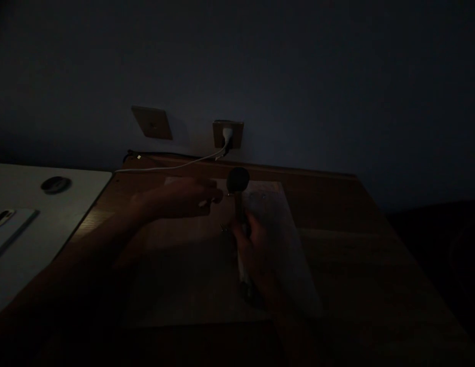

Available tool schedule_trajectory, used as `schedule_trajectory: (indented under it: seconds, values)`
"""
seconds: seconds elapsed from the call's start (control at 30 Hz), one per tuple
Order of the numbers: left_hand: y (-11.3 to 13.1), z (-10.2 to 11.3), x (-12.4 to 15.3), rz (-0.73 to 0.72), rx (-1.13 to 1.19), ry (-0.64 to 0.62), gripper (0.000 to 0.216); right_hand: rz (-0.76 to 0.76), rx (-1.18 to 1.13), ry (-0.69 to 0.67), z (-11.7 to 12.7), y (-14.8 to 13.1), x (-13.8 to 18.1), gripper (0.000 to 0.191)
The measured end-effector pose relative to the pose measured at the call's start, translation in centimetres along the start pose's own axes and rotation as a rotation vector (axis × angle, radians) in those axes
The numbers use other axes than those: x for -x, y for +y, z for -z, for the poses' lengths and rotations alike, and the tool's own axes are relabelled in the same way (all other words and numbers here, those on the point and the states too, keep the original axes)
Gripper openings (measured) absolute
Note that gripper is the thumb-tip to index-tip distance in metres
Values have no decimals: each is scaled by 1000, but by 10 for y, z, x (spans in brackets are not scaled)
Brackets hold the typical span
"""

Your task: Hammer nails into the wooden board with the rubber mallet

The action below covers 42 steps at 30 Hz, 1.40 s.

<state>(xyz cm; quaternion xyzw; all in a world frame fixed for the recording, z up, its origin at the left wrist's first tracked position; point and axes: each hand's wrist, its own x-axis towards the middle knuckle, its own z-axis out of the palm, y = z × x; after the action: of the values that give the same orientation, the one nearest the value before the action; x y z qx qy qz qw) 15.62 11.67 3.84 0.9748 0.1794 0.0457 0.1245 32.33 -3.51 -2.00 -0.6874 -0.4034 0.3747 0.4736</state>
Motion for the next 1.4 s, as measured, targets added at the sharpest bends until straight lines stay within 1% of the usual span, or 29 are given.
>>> schedule_trajectory:
  seconds: [0.07,0.13,0.2,0.27,0.37,0.5,0.73,0.83,0.97,1.17,1.27,1.4]
  values:
    - [-23,-5,-5,32,187,114,26,-56,-33,-32,-1,0,2,41]
    - [-43,-20,-8,95,294,227,24,-56,-55,-55,-2,-1,3,37]
    - [-56,-38,-6,156,345,279,22,-33,-57,-69,-2,0,3,33]
    - [-62,-51,-1,200,386,291,21,-16,-52,-77,-1,1,2,31]
    - [-62,-58,10,243,450,307,21,-10,-47,-73,-1,2,1,31]
    - [-58,-57,16,257,485,337,22,-29,-41,-60,-2,-1,2,33]
    - [-59,-62,14,249,440,359,18,-78,-53,-63,-3,-5,3,37]
    - [-59,-63,15,246,412,361,19,-65,-56,-72,-3,-5,4,35]
    - [-57,-63,17,233,396,332,18,-55,-51,-82,-3,-8,5,35]
    - [-59,-63,13,165,409,332,16,-86,-63,-70,-5,-3,4,37]
    - [-60,-63,11,180,422,319,17,-78,-82,-90,-6,-2,3,36]
    - [-58,-63,11,214,441,322,19,-90,-70,-127,-6,-9,2,35]
